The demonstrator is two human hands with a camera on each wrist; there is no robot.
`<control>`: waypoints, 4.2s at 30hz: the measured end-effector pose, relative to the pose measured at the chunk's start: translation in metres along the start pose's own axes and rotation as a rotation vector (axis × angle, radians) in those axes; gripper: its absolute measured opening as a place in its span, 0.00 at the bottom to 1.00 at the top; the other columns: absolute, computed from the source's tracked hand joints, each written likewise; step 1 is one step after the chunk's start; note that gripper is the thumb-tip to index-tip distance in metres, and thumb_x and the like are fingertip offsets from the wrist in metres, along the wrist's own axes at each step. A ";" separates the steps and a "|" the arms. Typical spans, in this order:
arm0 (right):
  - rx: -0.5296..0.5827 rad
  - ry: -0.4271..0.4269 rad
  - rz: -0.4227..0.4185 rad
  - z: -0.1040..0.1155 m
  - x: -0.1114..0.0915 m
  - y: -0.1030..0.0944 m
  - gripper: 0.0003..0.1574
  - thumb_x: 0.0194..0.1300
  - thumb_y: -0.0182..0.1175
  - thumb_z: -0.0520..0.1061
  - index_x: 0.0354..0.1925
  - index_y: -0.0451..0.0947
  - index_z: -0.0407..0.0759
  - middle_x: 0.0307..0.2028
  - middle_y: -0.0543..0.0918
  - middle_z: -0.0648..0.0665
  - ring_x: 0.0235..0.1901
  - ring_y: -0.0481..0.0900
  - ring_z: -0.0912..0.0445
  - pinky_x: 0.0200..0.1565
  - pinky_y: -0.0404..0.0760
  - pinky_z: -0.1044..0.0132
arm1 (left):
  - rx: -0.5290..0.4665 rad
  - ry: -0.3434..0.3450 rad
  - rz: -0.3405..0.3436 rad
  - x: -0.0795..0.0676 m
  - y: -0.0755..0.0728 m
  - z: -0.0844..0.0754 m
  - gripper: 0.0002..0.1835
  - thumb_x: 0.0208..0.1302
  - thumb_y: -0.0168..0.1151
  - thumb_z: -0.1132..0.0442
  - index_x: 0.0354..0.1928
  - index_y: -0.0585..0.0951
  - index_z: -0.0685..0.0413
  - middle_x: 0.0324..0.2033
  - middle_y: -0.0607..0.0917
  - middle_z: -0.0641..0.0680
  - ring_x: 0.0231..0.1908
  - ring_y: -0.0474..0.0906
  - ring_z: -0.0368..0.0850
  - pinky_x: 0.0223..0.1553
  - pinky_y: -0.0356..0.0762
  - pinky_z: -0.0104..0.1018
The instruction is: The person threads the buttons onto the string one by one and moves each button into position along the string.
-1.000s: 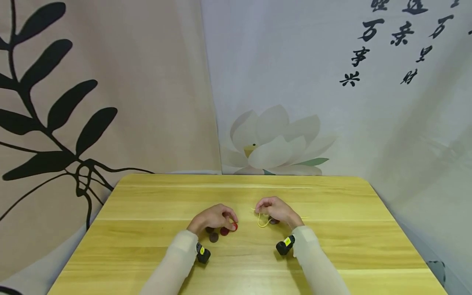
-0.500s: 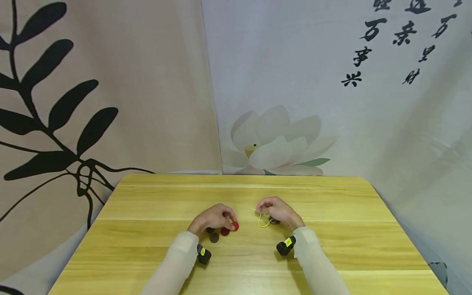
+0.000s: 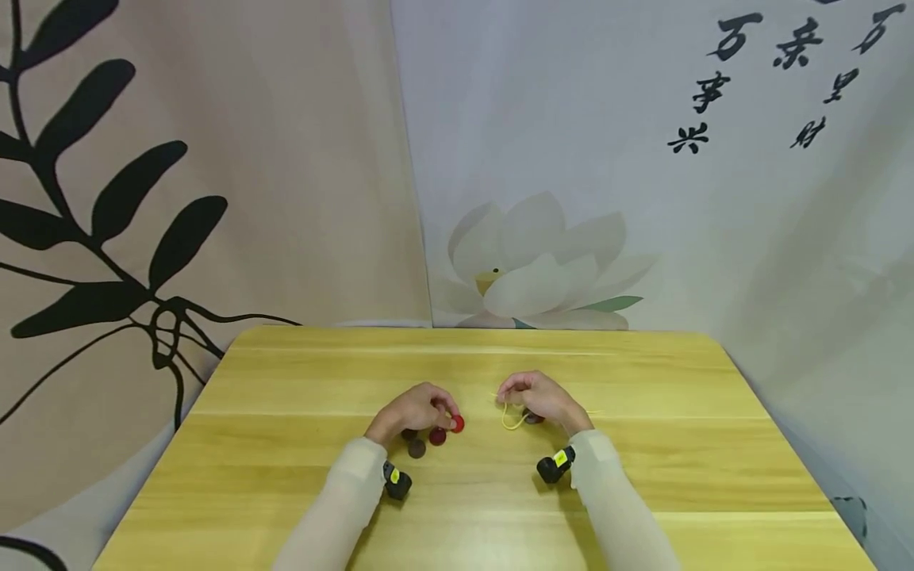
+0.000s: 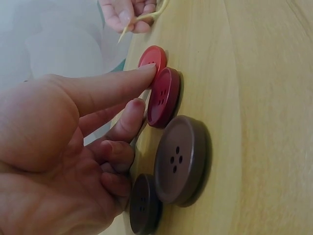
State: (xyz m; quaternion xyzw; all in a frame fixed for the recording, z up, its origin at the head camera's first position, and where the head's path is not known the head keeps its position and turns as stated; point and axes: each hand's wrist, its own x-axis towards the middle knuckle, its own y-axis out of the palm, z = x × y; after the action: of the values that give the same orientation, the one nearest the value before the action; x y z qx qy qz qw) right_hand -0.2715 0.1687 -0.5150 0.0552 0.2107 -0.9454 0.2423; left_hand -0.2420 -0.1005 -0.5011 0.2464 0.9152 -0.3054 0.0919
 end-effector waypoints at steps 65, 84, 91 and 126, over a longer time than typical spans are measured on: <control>-0.101 -0.167 -0.088 0.050 -0.027 0.027 0.08 0.70 0.56 0.35 0.39 0.83 0.36 0.34 0.86 0.41 0.36 0.81 0.44 0.42 0.76 0.60 | -0.339 0.002 -0.455 -0.008 0.015 -0.016 0.06 0.62 0.69 0.59 0.36 0.88 0.54 0.36 0.86 0.52 0.33 0.73 0.45 0.32 0.70 0.35; -0.026 -0.132 -0.148 0.049 -0.036 0.023 0.10 0.71 0.58 0.41 0.43 0.84 0.37 0.33 0.85 0.48 0.19 0.67 0.55 0.19 0.64 0.69 | -0.442 -0.021 -0.543 -0.008 0.018 -0.023 0.07 0.59 0.72 0.55 0.35 0.88 0.50 0.25 0.77 0.48 0.27 0.68 0.44 0.28 0.64 0.34; -0.012 -0.125 -0.203 0.050 -0.039 0.025 0.09 0.69 0.60 0.41 0.42 0.84 0.40 0.33 0.85 0.49 0.36 0.75 0.37 0.26 0.69 0.67 | -0.475 0.010 -0.551 -0.010 0.020 -0.031 0.08 0.58 0.73 0.55 0.34 0.88 0.51 0.25 0.76 0.48 0.27 0.68 0.43 0.29 0.65 0.34; -0.037 -0.213 -0.317 0.051 -0.040 0.040 0.06 0.65 0.61 0.35 0.36 0.85 0.41 0.30 0.86 0.46 0.32 0.80 0.53 0.32 0.75 0.67 | -0.535 0.039 -0.553 -0.010 0.033 -0.046 0.07 0.59 0.72 0.56 0.33 0.88 0.51 0.23 0.75 0.46 0.24 0.66 0.41 0.24 0.62 0.31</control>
State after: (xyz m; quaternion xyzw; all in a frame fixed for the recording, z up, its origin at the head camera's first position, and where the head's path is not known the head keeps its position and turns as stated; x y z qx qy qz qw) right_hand -0.2175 0.1324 -0.4754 -0.0836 0.2070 -0.9682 0.1125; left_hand -0.2173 -0.0542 -0.4778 -0.0365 0.9960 -0.0642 0.0496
